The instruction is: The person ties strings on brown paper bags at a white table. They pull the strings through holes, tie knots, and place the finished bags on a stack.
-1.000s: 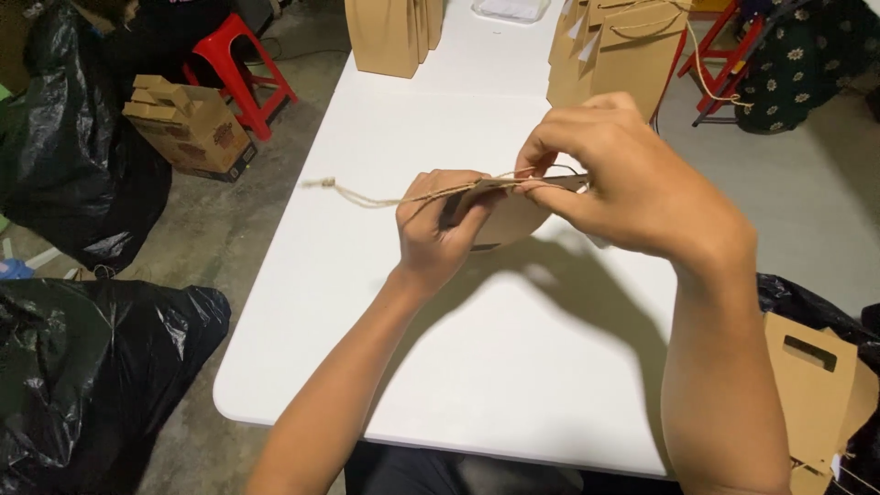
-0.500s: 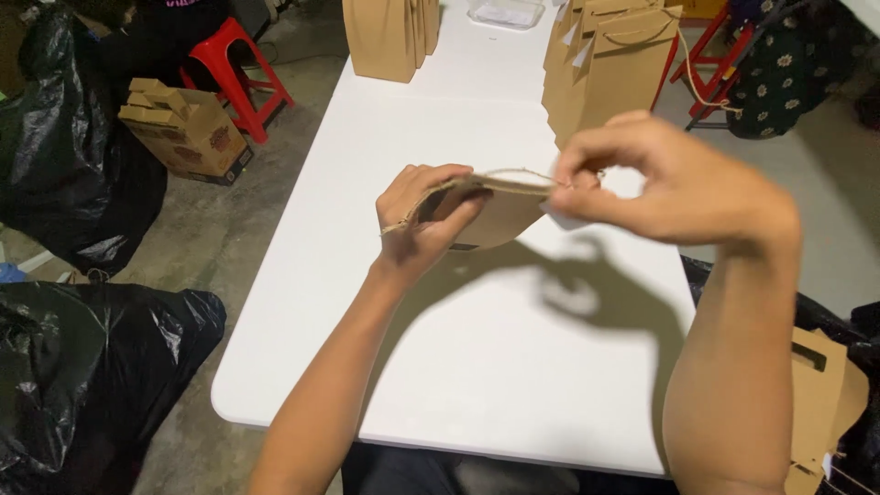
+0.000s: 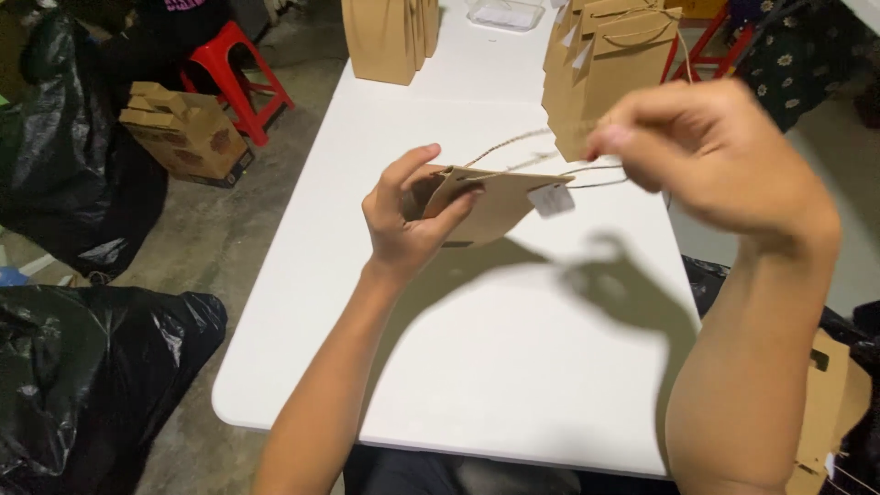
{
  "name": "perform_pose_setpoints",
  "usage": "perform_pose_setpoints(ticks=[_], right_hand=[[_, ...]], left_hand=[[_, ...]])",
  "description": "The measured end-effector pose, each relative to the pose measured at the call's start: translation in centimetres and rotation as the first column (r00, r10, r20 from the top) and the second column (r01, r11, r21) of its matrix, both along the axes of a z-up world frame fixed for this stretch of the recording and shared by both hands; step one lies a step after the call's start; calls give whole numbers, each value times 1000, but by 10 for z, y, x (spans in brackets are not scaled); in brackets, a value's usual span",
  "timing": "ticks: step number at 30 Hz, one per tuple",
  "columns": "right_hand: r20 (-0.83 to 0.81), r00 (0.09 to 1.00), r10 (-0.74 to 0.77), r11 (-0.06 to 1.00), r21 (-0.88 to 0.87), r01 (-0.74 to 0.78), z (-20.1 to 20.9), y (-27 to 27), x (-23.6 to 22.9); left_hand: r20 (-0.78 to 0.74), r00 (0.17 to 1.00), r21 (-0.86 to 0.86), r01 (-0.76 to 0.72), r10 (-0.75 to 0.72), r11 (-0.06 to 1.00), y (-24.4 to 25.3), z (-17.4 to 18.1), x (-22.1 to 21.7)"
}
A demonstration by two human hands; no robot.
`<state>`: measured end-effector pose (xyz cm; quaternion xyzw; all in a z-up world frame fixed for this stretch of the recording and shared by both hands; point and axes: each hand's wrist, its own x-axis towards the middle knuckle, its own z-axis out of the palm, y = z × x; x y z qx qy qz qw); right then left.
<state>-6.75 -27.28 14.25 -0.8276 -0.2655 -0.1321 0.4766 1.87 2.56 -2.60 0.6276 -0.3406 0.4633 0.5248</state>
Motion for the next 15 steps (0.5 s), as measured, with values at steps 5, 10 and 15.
perform_pose_setpoints(ticks=[5, 10, 15], right_hand=[[199, 978, 59, 969, -248, -8, 9, 10, -16], [-44, 998, -44, 963, 265, 54, 3, 29, -23], [-91, 980, -177, 905, 375, 198, -4, 17, -34]], left_hand=[[317, 938, 188, -206, 139, 960, 2, 3, 5], [340, 936, 182, -159, 89, 970, -3, 4, 0], [300, 954, 181, -85, 28, 980, -13, 11, -10]])
